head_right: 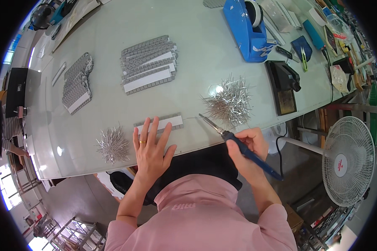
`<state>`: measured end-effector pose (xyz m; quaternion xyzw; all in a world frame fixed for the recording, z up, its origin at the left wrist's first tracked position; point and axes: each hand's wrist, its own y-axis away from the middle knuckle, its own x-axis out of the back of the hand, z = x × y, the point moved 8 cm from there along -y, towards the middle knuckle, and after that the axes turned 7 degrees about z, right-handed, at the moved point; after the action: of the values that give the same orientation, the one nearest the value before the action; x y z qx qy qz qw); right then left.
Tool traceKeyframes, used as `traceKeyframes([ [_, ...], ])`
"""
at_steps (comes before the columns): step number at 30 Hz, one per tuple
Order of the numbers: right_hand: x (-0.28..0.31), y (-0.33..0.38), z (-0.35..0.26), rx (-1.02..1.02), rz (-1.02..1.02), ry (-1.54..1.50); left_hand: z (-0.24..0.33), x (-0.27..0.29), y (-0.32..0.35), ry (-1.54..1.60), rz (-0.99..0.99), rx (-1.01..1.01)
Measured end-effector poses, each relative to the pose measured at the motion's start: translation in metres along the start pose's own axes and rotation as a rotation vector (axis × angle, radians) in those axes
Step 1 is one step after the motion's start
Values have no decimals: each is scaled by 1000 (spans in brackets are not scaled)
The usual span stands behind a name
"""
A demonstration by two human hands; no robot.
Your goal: Soldering wire components onto a metal strip at a workbench.
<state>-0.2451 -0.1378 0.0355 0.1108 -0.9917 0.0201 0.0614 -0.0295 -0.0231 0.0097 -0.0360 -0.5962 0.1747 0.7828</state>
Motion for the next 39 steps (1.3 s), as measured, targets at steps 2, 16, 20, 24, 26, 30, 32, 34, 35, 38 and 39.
traceKeyframes([
  [2, -4, 2, -5, 57, -34, 65, 0, -1, -2, 8, -9, -3],
  [16, -33, -3, -24, 288, -182, 274, -1, -4, -5, 10, -73, -25],
  [20, -36, -5, -23, 271, -174, 306, -1, -5, -5, 12, -81, -28],
  [24, -36, -9, -21, 237, -141, 288, -1, -5, -5, 11, -87, -24],
  [26, -36, -11, -20, 223, -142, 282, -1, -6, -5, 16, -88, -22],
  [30, -36, -16, -20, 219, -181, 310, -1, -7, -6, 32, -95, -21],
  [32, -36, -21, -25, 233, -204, 325, -1, -7, -7, 35, -98, -19],
  [34, -45, -22, -28, 259, -330, 406, -3, -5, -5, 23, -105, -7],
  [35, -46, -25, -29, 259, -339, 398, -4, -3, -4, 47, -91, -2],
  [38, -50, -29, -34, 264, -398, 455, -5, 10, 0, 73, -48, 22],
  [39, -49, -31, -32, 252, -392, 436, -9, 18, 3, 57, -18, 47],
])
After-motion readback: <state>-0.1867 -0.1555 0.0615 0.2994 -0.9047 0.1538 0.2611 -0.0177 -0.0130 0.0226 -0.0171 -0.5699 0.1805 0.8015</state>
